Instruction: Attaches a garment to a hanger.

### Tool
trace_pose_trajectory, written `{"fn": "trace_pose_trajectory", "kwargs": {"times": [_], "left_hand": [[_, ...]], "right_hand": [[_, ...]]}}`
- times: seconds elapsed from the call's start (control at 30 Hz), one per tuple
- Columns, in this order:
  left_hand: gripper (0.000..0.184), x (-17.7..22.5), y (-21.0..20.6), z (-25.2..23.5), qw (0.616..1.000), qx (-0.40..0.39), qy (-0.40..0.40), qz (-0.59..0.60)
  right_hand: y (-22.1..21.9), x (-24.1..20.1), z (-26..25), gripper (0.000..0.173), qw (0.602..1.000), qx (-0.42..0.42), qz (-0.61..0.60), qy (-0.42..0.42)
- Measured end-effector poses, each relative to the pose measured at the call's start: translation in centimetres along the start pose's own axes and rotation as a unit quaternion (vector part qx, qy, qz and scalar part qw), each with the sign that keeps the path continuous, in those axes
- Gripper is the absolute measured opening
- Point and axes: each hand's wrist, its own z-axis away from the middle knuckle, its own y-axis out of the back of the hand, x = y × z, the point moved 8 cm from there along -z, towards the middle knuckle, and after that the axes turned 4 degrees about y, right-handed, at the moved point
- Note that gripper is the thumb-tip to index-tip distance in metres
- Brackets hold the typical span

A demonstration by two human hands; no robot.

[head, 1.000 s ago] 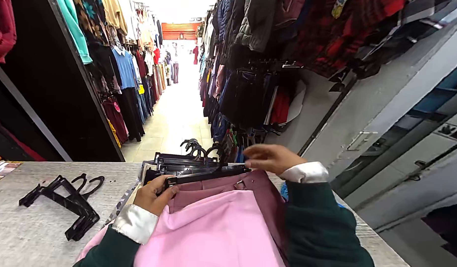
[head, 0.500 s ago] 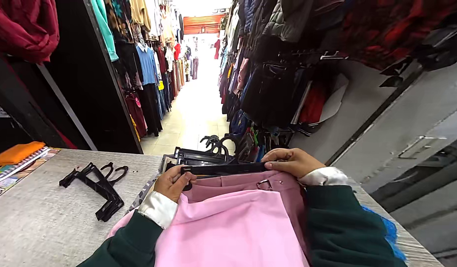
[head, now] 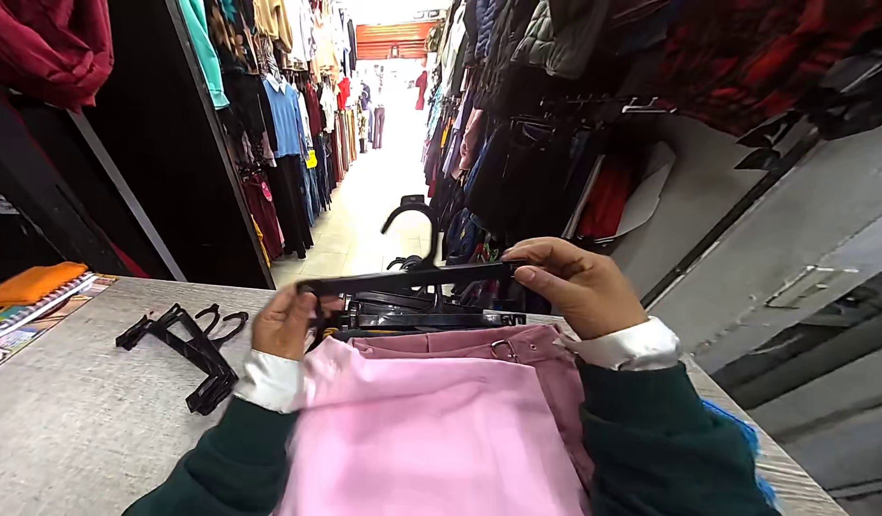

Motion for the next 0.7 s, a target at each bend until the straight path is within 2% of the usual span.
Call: {"fn": "trace_pose_trajectory", "kwargs": {"times": [0.1,0.2,0.3,0.37,0.47,0.53,0.63,0.7], "left_hand": [[0.024,3.7,6.3,-1.9,0.993,0.107,0.042,-0.012],[0.027,5.4,14.6,-2.9,0.967,0.217,0.122,-0.057],[0.029,3.8,22.0,-2.9,0.93,0.255,0.224,-0.141],[0.031,1.8,25.4,-2.4,0.906,0.258,0.287,-0.172],[0.031,-0.5,28.5,-1.4,0.88,0.271,0.346,-0.181],[0.032,-1.2,29.9,-0.8,0.86,0.29,0.357,-0.221],[0.043,-0.8,30.4,-1.0,0.83,0.272,0.334,-0.355],[0.048,-0.8,30.9,-1.9,0.799,0.22,0.316,-0.463]], "right_hand": [[-0.5,1.3,0.0,0.034,0.996,-0.034,0.063,-0.054],[0.9,4.7,0.1,0.026,0.987,-0.018,0.129,-0.093],[2.3,9.1,0.7,0.029,0.973,-0.014,0.172,-0.155],[2.6,11.7,1.1,0.03,0.966,-0.019,0.18,-0.186],[2.3,13.5,1.4,0.028,0.959,-0.028,0.193,-0.203],[2.0,13.9,1.6,0.026,0.955,-0.041,0.206,-0.212],[2.0,14.8,1.9,0.023,0.944,-0.075,0.237,-0.219],[1.6,14.3,1.9,0.022,0.926,-0.119,0.264,-0.242]]}}
